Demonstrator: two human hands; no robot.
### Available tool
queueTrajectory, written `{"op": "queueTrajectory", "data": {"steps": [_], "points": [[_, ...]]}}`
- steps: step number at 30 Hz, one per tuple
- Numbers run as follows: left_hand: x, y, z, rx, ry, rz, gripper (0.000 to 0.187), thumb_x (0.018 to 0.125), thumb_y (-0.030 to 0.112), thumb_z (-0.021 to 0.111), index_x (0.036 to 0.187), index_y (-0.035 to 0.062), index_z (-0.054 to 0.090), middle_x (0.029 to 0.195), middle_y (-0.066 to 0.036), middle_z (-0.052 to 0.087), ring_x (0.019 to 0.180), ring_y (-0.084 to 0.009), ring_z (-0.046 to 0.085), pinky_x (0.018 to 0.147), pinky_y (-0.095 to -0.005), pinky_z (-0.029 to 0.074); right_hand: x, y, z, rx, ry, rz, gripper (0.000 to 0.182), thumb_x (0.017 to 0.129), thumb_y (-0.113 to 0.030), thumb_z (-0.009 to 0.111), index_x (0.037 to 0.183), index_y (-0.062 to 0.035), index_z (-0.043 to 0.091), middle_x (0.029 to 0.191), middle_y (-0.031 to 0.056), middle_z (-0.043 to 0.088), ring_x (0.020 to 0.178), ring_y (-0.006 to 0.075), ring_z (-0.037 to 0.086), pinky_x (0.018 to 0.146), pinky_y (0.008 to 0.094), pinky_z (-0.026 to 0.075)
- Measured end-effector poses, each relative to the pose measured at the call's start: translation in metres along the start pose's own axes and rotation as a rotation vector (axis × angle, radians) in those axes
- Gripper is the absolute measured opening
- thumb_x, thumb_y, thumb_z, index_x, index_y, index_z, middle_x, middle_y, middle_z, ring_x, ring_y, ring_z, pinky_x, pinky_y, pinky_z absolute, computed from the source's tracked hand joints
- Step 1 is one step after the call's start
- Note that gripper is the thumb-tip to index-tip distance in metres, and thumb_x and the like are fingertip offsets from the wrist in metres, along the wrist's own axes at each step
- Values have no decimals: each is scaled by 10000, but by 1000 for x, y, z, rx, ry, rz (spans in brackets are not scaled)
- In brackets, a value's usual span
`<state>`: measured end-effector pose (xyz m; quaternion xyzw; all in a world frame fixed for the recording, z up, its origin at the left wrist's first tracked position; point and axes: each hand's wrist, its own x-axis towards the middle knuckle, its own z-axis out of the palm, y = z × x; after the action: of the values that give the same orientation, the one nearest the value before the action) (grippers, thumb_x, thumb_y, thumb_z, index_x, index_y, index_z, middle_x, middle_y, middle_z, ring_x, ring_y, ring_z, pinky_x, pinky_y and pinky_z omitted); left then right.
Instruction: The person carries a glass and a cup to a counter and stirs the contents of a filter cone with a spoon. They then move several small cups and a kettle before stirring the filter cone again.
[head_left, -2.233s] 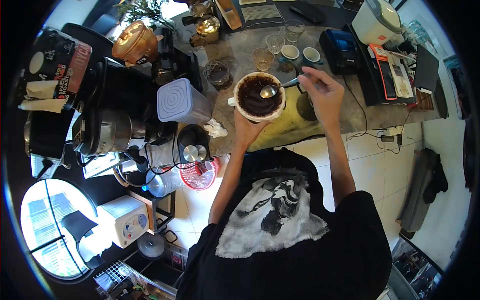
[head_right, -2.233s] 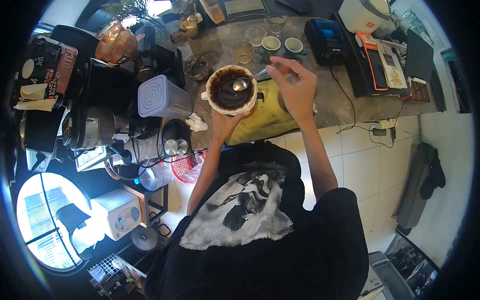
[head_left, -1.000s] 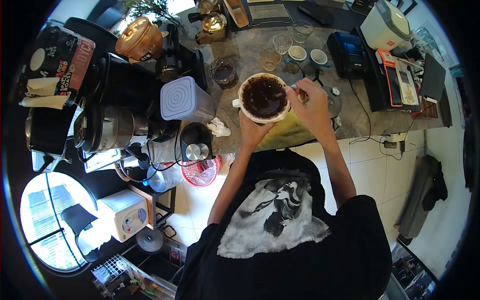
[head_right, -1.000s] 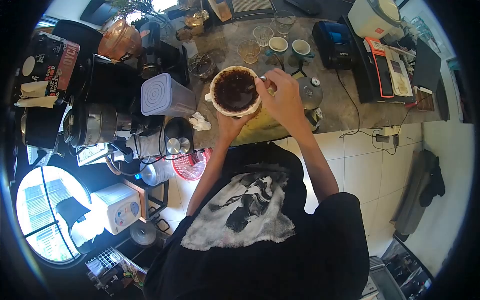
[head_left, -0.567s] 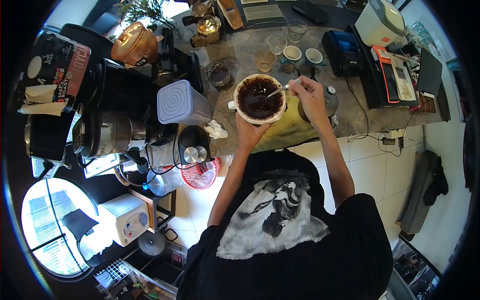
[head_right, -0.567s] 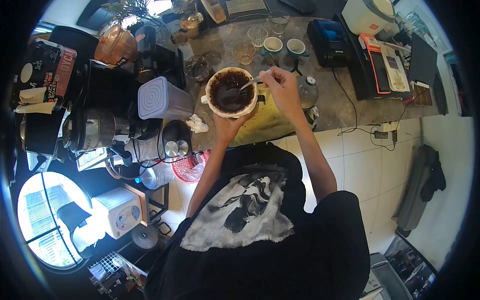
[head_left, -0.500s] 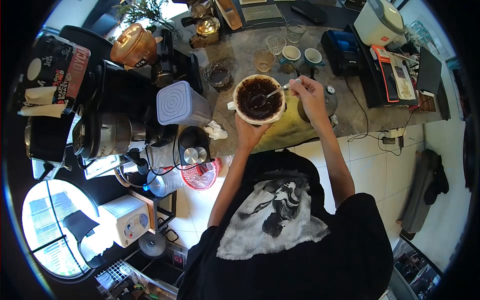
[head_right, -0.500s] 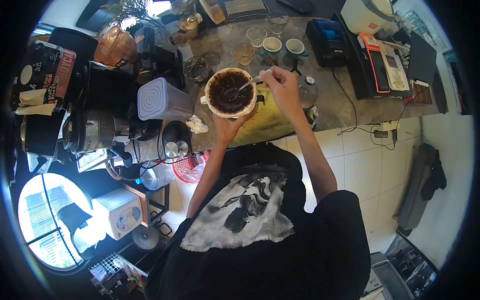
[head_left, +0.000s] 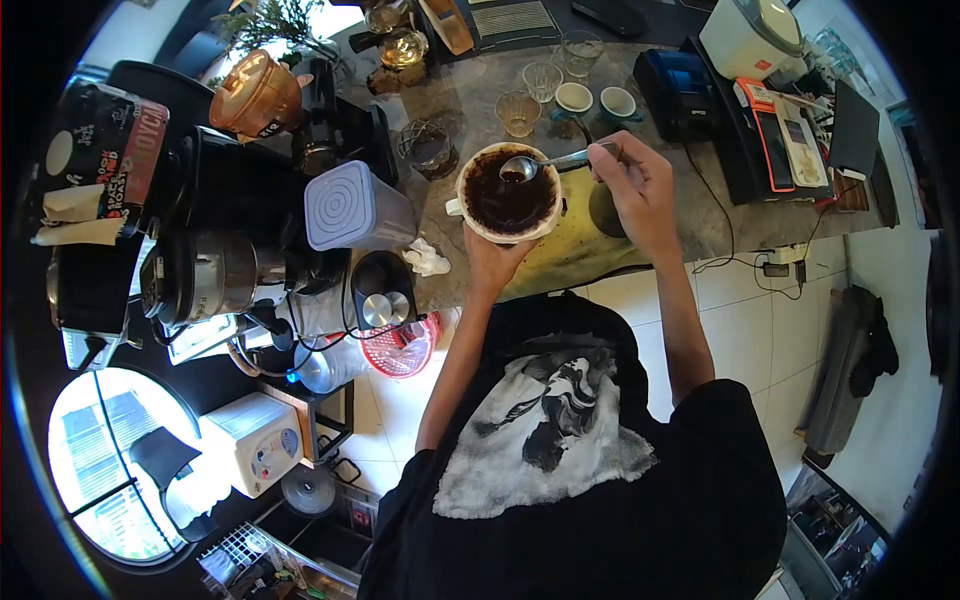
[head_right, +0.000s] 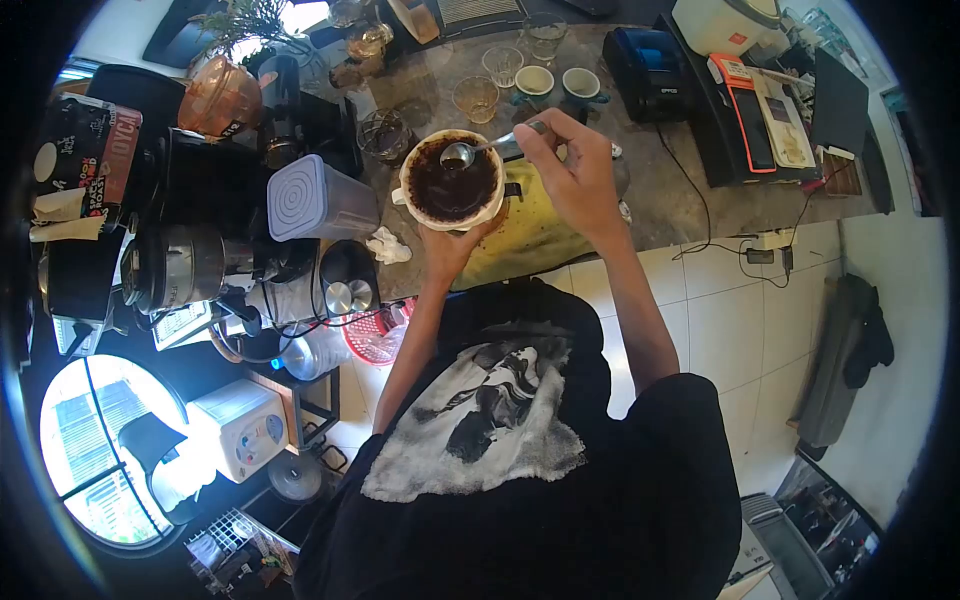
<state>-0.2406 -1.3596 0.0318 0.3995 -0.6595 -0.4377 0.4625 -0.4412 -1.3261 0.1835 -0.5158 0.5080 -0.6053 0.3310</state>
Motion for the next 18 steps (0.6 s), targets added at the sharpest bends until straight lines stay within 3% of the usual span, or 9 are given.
{"op": "queueTrajectory", "data": {"steps": [7,9,11,14,18], "points": [[1,9,3,-64,33,30,630,663,198,869,1184,-20,591,1158,-128,659,1084,-239,637,968,-359,470,-3,-15,2,-246,-48,-170,138,909,-90,647,877,44,632,699,23,571,673,73,501,636,232,399],[1,21,0,-47,11,1,597,667,190,867,1163,-24,613,1112,-123,686,1042,-225,661,944,-359,487,-4,-17,3,-298,-29,-181,144,887,-102,666,865,38,642,688,60,585,656,92,525,613,241,405],[0,28,0,-8,11,5,584,668,188,869,1154,-27,626,1072,-121,703,1011,-216,676,923,-354,498,-6,-19,5,-317,-25,-208,138,869,-114,680,876,19,643,703,93,600,600,161,534,572,292,415],[-1,28,-2,-16,23,-21,594,656,195,884,1144,-30,631,1069,-121,704,1011,-220,675,924,-355,497,-7,-15,5,-330,-9,-226,128,865,-103,685,872,20,648,712,92,599,598,168,534,569,297,414],[-7,6,-8,65,-7,-16,797,615,241,916,1257,-33,531,1215,-164,607,1137,-277,593,998,-386,441,-14,-15,5,-306,17,-334,105,855,-81,688,870,17,655,708,86,595,598,172,532,572,300,414]]}}
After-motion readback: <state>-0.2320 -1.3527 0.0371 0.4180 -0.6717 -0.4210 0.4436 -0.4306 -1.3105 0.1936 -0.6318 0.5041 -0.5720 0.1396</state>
